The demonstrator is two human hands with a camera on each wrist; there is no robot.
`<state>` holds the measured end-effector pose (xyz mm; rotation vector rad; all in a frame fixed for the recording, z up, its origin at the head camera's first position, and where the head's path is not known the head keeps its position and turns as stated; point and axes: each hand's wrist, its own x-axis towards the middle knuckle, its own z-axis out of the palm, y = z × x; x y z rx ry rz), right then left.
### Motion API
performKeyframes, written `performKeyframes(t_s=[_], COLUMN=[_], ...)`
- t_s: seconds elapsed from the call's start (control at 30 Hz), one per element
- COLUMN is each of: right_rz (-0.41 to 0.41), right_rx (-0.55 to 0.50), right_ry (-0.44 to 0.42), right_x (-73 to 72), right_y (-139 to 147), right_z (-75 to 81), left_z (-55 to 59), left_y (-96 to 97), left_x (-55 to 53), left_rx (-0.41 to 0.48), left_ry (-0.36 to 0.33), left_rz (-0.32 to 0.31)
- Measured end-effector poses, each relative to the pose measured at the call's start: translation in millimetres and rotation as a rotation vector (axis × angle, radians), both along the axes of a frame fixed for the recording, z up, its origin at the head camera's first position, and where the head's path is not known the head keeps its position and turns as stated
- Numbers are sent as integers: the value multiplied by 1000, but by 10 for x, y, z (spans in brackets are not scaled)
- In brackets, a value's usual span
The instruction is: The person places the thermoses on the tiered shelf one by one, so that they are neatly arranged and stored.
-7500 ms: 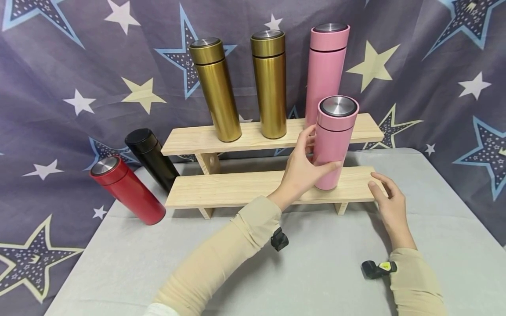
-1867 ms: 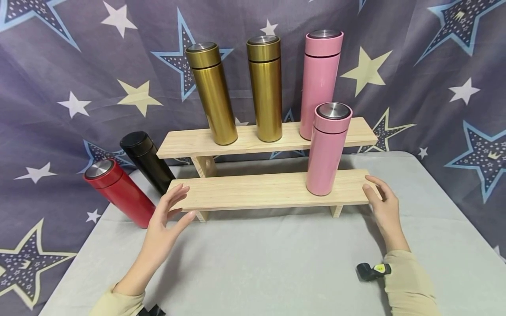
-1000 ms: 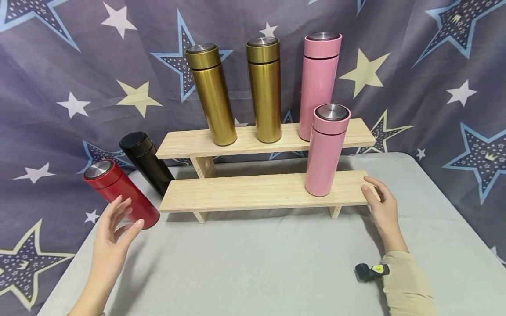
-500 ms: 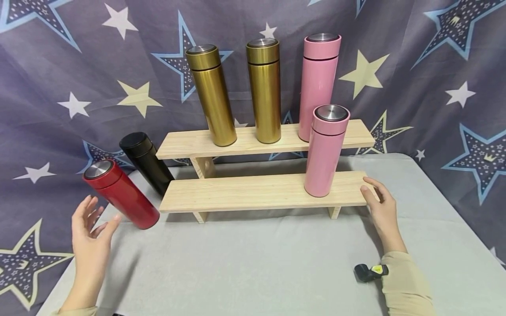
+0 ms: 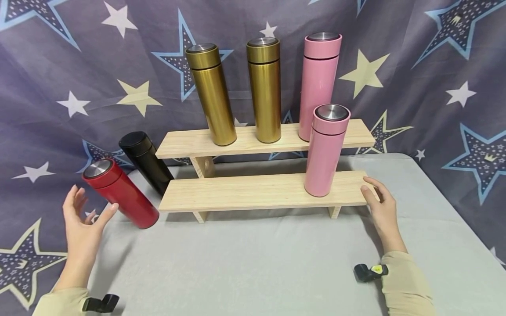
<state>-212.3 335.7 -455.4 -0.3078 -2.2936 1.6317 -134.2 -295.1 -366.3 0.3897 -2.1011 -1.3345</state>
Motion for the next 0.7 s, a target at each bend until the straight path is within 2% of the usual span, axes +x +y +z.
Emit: performKeyframes(t_s=[0.1, 0.33, 0.43, 0.53, 0.7], right_rz=[2, 7, 2, -4, 0], right_rx=[-1, -8, -15, -19, -18], right_ry=[-8, -7, -10, -10, -5], right_x=[-3, 1, -4, -10, -8], right_y=[0, 11, 11, 10, 14], right_z=[0, 0, 5, 2, -14], left_z=[-37, -117, -176, -231, -294], left_y=[-71, -191, -203, -199, -192], left_x=[-58, -239, -291, -324, -363], left_rx=[16, 144, 141, 146, 170], left_ry=[-1, -50, -72, -64, -51], left_rz=[-29, -156, -195, -212, -206])
